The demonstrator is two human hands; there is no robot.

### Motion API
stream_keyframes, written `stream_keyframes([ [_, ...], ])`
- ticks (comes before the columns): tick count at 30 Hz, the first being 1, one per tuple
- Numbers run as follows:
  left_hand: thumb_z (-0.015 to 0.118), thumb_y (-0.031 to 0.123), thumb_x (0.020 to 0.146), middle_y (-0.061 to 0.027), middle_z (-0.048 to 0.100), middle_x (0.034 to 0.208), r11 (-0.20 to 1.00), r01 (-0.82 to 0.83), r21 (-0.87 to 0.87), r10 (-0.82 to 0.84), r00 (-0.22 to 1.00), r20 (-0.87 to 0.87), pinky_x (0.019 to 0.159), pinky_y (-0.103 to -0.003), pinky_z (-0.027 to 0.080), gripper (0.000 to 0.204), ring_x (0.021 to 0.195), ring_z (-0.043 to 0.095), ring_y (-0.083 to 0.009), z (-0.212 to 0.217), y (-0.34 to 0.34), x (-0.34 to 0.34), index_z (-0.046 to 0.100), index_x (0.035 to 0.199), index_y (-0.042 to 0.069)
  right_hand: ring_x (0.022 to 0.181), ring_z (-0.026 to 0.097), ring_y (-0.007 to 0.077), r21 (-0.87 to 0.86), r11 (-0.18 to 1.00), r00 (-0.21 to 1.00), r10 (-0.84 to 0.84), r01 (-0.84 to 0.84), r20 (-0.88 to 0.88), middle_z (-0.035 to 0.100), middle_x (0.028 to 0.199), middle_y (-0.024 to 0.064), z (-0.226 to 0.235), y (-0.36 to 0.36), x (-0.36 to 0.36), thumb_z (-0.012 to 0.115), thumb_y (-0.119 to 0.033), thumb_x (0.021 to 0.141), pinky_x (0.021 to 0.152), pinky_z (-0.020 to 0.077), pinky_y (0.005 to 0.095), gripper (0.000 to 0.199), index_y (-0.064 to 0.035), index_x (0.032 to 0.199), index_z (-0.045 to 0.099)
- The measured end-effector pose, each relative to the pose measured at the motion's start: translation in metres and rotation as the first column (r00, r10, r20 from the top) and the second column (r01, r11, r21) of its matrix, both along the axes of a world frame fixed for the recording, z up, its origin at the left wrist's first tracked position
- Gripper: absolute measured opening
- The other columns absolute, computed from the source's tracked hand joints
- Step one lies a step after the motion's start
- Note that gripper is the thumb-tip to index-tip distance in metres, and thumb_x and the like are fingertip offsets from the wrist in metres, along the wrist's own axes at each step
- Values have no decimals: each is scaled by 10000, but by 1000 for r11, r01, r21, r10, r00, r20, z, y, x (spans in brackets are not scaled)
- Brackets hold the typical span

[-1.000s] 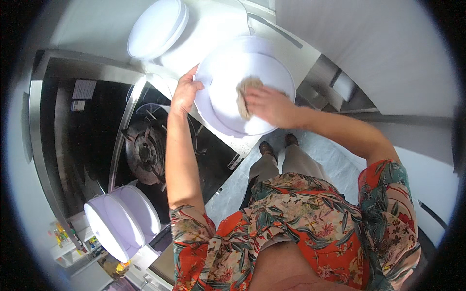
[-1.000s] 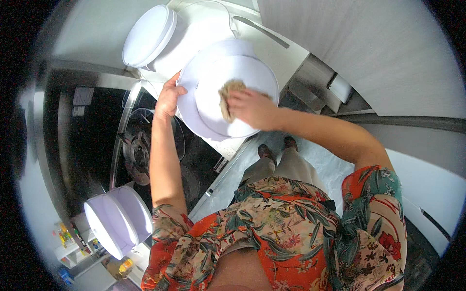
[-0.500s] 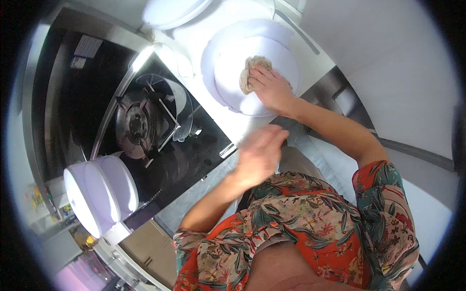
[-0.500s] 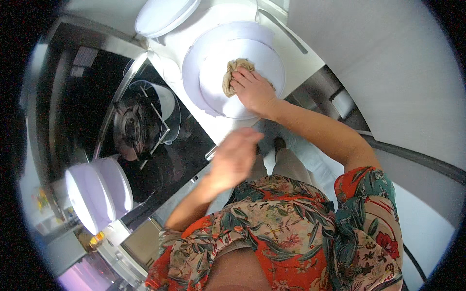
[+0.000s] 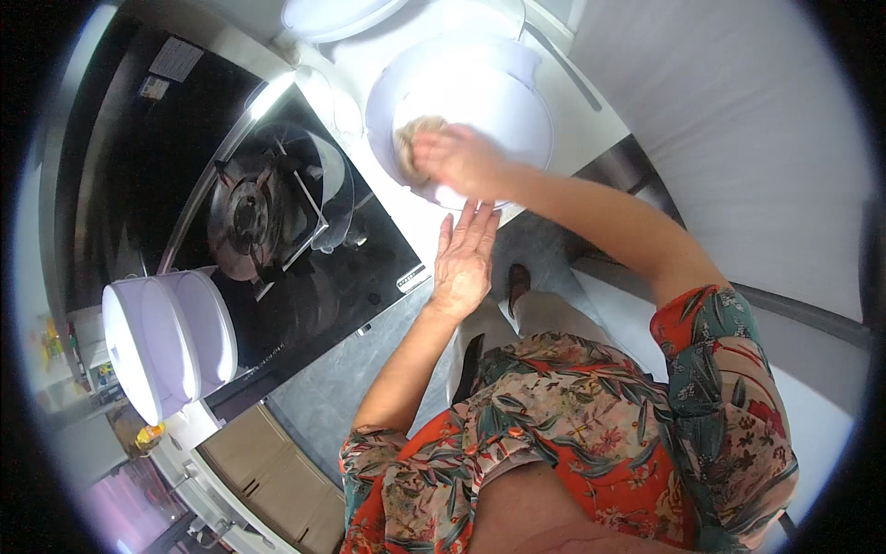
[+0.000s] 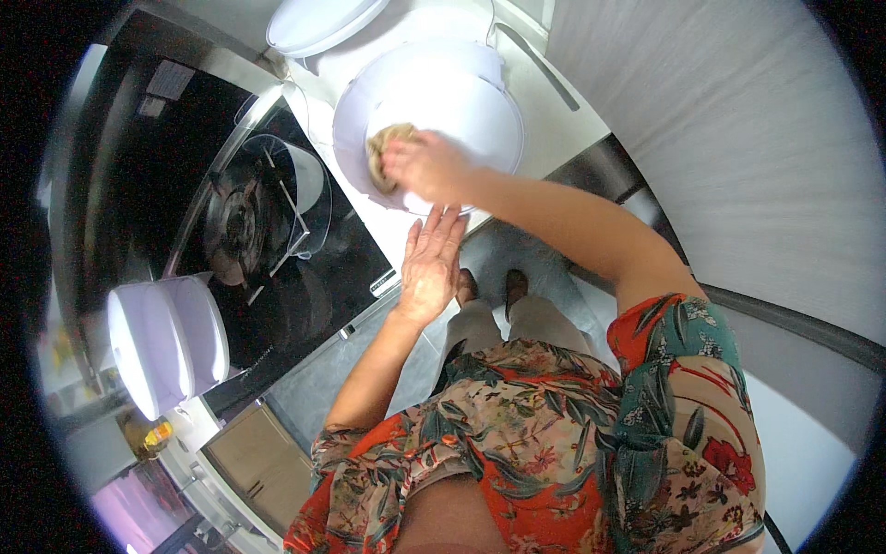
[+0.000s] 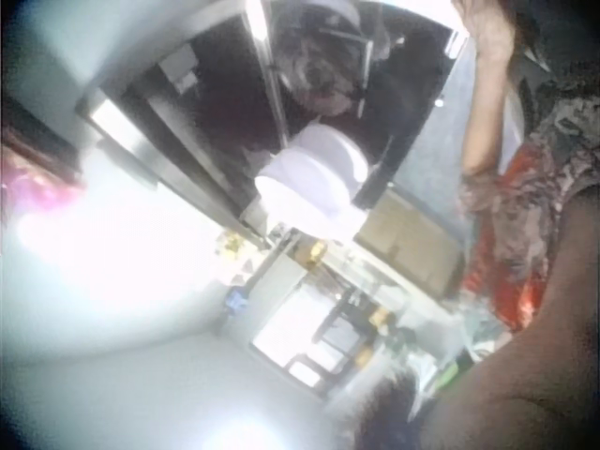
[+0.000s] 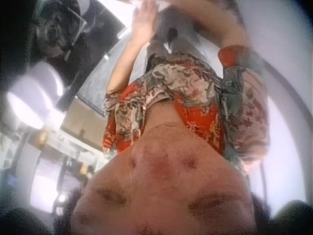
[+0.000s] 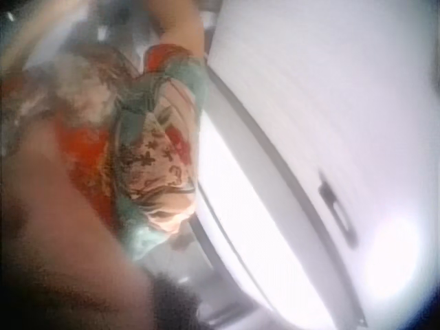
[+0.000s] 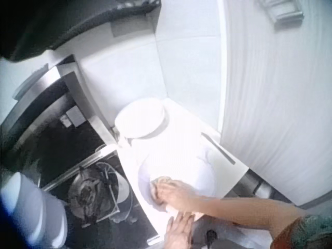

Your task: The person washes a white plastic lid in a sink and then uses a knife and a cloth to remove residue and wipe down the surfaces of the lid and a white plastic container.

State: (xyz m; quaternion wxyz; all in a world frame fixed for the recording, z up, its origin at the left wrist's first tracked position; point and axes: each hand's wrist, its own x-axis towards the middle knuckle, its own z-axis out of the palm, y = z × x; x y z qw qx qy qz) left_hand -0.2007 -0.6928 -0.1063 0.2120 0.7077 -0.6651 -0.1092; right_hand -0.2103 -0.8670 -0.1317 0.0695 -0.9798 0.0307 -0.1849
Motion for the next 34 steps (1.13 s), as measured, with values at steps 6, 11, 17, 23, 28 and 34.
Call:
stream_keyframes([
  [6,529,-9,694,-104,383,1308,999,-46,-22,46,999,7,1017,-442,232,507,1237,325,-269,7,5,9,462,1193,45,1076,457,206,-14,921,921,-390,389,-29,561,1074,40,22,-47,-23,488,-138,771,844,357,355,248,-87,982,608],
  [11,540,-17,700,-130,444,1233,995,-65,-81,64,998,-15,987,-423,298,468,1170,403,-305,7,11,27,489,1162,35,1040,452,241,36,877,866,-467,480,-182,547,1045,38,35,-45,-20,481,-148,786,857,355,364,256,-98,1009,597],
  [17,538,-31,690,-144,474,1189,996,-51,-75,49,998,-29,944,-387,363,446,1140,432,-315,14,5,25,528,1130,43,1004,455,217,95,948,938,-280,304,-204,495,1106,18,38,-23,35,507,-140,756,837,379,362,242,-182,966,619],
  [23,529,-24,630,-150,432,1220,994,-91,-63,90,996,-16,957,-428,342,486,1154,416,-318,6,12,24,522,1113,30,1011,429,192,203,978,998,-43,52,-48,502,1065,0,20,24,-32,551,-179,719,829,312,383,220,-126,920,622],
  [28,527,-29,689,-134,460,1214,994,-103,-29,103,994,27,913,-362,401,437,1096,470,-310,17,7,19,547,1114,69,1181,354,226,17,967,966,-255,254,45,480,1193,40,14,-22,-34,488,-175,812,974,210,480,283,-57,1062,550],
  [34,532,-18,694,-149,427,1255,993,-116,16,114,990,77,935,-353,389,450,1150,436,-291,16,6,17,537,1133,81,1230,290,282,-122,875,868,-482,469,-122,400,1273,123,6,-46,-56,479,-234,813,1002,179,454,363,-49,1125,511],
])
